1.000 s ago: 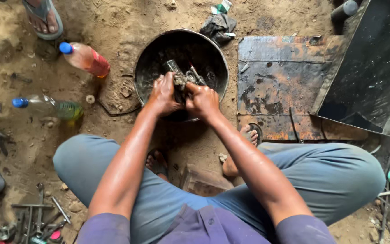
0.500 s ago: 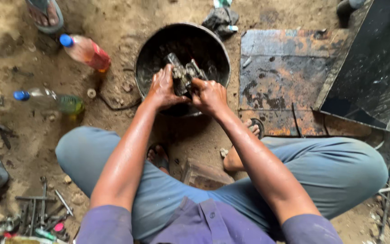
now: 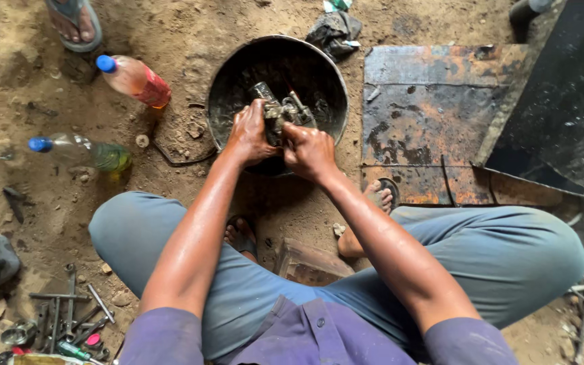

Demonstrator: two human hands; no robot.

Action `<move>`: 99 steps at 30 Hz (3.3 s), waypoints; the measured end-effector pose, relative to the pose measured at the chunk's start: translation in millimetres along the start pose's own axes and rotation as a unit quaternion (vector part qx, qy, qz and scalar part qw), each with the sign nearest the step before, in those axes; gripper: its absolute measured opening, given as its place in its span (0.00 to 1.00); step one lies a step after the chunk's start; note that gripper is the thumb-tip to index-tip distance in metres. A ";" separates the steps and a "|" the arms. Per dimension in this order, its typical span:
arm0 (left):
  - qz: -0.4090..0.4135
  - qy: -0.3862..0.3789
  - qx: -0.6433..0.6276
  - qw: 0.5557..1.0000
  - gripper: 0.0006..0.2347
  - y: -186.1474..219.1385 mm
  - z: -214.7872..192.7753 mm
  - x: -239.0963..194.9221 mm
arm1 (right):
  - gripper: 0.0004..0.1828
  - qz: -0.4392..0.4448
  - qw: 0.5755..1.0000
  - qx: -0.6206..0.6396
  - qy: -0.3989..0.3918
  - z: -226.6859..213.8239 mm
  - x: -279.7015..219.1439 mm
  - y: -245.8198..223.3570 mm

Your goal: The person sits on the ground and scrubs a metal engine casing with a brush and liquid from a bucket. They rotate the part to clean different sides and inspect the interior surfaces.

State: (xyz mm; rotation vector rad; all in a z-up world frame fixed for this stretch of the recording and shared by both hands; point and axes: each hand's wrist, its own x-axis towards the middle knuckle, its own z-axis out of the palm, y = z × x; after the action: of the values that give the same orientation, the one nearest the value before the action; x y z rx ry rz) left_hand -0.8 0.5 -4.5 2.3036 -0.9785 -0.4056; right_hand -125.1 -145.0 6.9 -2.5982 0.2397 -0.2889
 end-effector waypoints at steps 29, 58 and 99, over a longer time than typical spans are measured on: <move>0.015 0.035 -0.005 0.999 0.50 -1.7 13.1 -0.3 | 0.05 -0.011 0.999 0.009 0.045 -39.4 1.0 -21.7; 0.033 0.060 0.021 0.997 0.48 -10.7 8.5 4.4 | 0.18 0.149 0.976 0.015 -0.157 -47.8 26.3 -23.4; -0.007 0.073 -0.080 0.994 0.47 -13.1 -8.3 3.8 | 0.10 0.168 0.970 0.174 0.026 4.4 26.0 42.1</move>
State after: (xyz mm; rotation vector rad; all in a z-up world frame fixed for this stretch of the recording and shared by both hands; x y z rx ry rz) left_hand 13.0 8.3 -6.5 2.1624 -0.8274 -0.3047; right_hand -103.8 -184.6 -14.1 -2.1614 0.5860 -0.2518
